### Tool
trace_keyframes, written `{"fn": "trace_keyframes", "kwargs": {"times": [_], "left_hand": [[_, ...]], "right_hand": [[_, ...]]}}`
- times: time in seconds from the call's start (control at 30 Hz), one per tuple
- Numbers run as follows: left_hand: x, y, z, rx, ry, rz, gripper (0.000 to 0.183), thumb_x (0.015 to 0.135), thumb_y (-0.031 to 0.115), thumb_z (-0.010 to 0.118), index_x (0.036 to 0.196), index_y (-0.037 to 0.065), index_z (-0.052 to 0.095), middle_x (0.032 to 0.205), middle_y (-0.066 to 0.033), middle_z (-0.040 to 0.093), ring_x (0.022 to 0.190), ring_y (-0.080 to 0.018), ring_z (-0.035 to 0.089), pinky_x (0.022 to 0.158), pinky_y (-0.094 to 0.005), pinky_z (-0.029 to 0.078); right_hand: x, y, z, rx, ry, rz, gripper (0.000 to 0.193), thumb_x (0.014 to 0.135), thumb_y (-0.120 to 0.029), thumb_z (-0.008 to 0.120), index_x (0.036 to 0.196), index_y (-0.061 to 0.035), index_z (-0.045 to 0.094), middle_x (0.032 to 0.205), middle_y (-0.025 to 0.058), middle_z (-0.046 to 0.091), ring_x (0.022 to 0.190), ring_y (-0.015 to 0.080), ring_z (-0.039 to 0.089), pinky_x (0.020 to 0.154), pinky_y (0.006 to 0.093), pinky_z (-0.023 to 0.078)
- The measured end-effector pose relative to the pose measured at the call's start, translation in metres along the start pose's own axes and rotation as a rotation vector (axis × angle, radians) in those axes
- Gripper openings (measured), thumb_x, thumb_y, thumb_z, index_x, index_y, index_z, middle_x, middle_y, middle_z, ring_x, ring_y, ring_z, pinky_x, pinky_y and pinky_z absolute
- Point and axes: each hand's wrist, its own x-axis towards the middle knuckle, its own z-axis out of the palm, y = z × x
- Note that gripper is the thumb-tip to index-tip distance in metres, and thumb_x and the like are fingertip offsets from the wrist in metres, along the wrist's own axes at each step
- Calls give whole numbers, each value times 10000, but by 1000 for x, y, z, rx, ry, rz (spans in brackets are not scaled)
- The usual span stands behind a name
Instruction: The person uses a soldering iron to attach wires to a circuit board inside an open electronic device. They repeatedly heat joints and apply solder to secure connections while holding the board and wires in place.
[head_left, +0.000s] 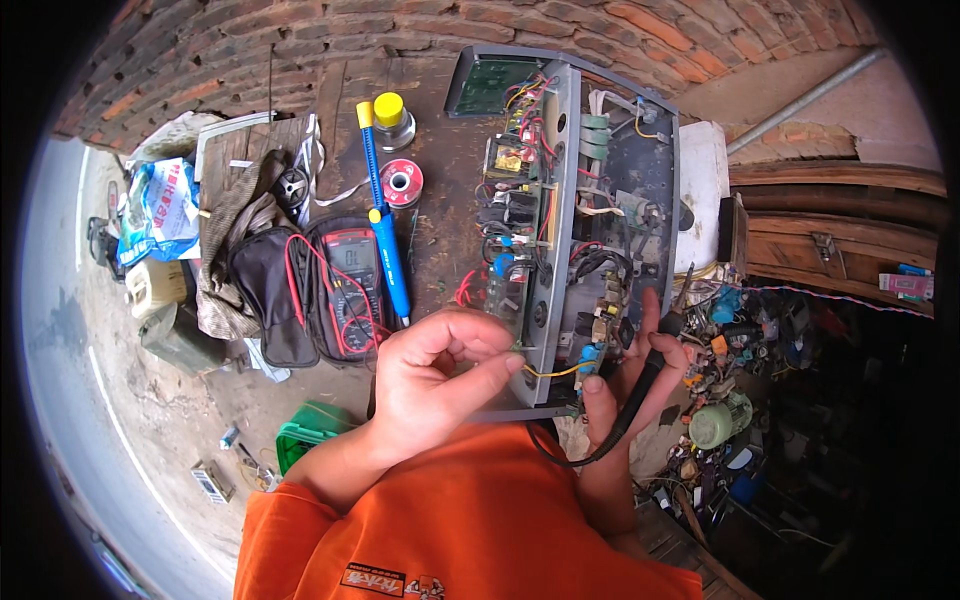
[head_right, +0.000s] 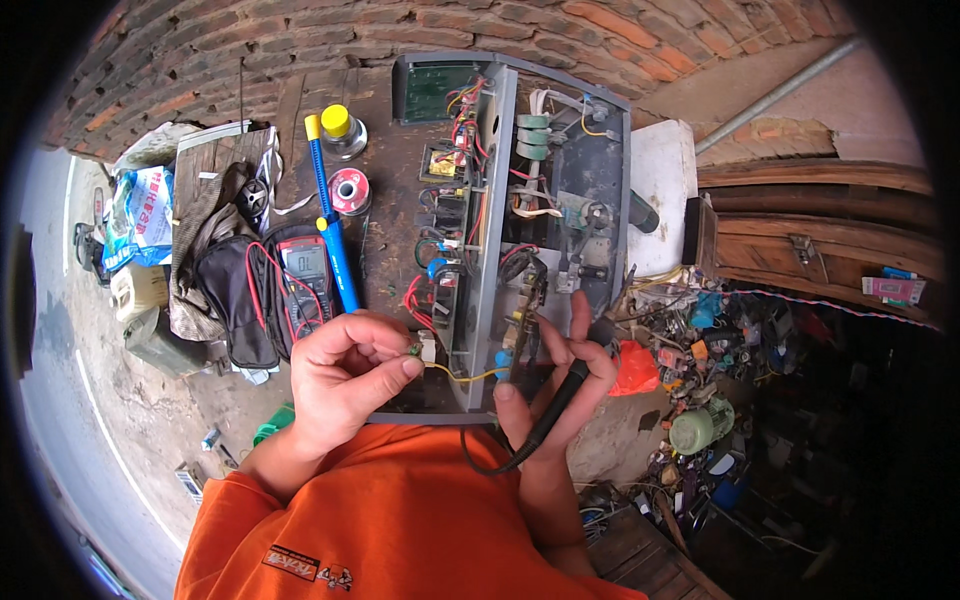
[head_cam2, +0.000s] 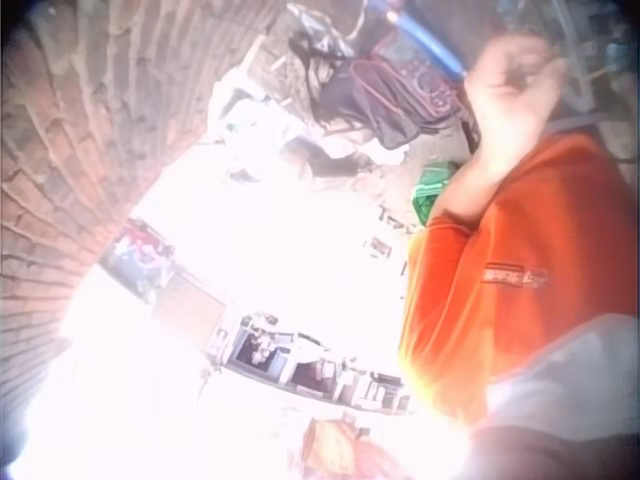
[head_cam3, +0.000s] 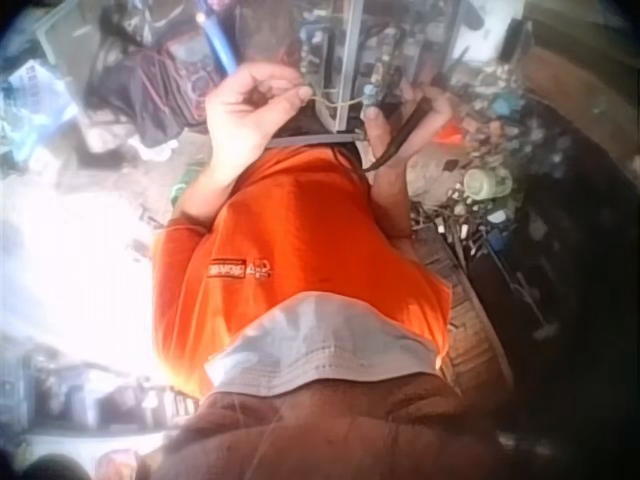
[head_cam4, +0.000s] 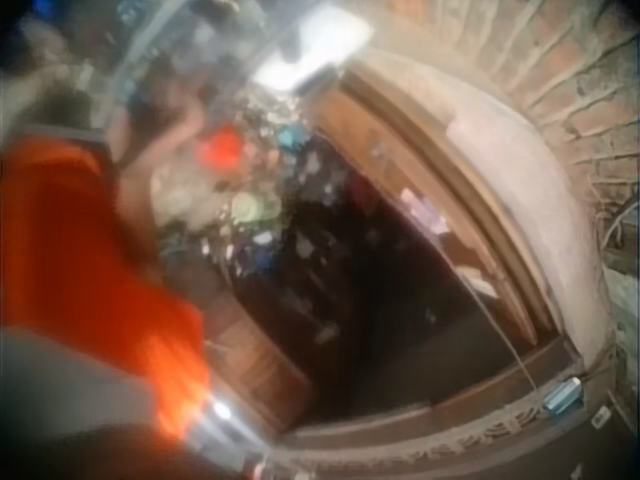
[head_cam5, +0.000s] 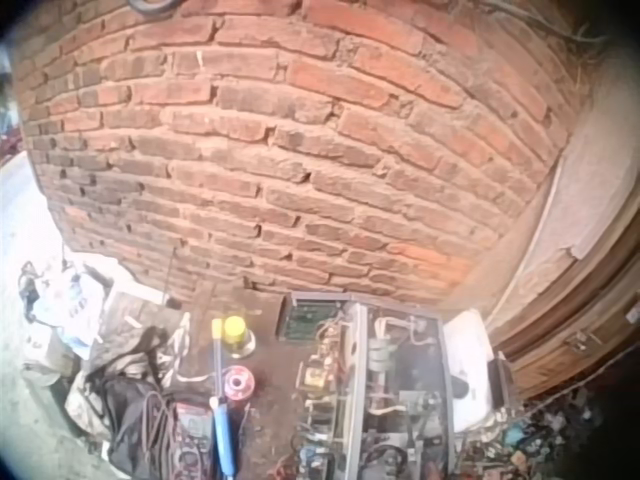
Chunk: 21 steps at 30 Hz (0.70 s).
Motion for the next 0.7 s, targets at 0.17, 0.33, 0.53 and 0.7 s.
{"fn": "trace_keyframes", "kwargs": {"times": [0.17, 0.33, 0.53, 0.7], "left_hand": [[3, 2, 2, 74, -12, 65, 179, 802, -113, 690, 965, -41, 667, 1019, -107, 637, 888, -121, 630, 785, -236, 509], [6, 5, 3, 93, 1, 72, 178, 803, -130, 681, 959, -49, 656, 1027, -113, 624, 831, -112, 623, 735, -227, 505], [6, 4, 3, 53, 5, 61, 205, 802, -130, 678, 991, -54, 656, 1044, -112, 624, 876, -121, 628, 770, -233, 510], [8, 3, 2, 80, 0, 82, 211, 801, -139, 674, 990, -49, 647, 1038, -107, 620, 846, -117, 629, 746, -229, 512]], "right_hand": [[-1, 0, -3, -11, -7, 12, 751, 782, -291, 796, 1270, -55, 277, 1462, 397, 229, 1325, 387, 429, 1021, 393, 404], [2, 1, 1, 17, 15, 24, 772, 772, -306, 811, 1272, -57, 278, 1466, 387, 230, 1292, 372, 468, 1013, 389, 421], [2, 2, 1, 26, 18, 20, 772, 767, -306, 817, 1265, -56, 282, 1469, 377, 233, 1276, 372, 480, 1029, 407, 418], [2, 2, 2, 27, 10, 20, 759, 770, -294, 812, 1258, -55, 283, 1467, 371, 239, 1277, 369, 475, 1039, 416, 411]]}}
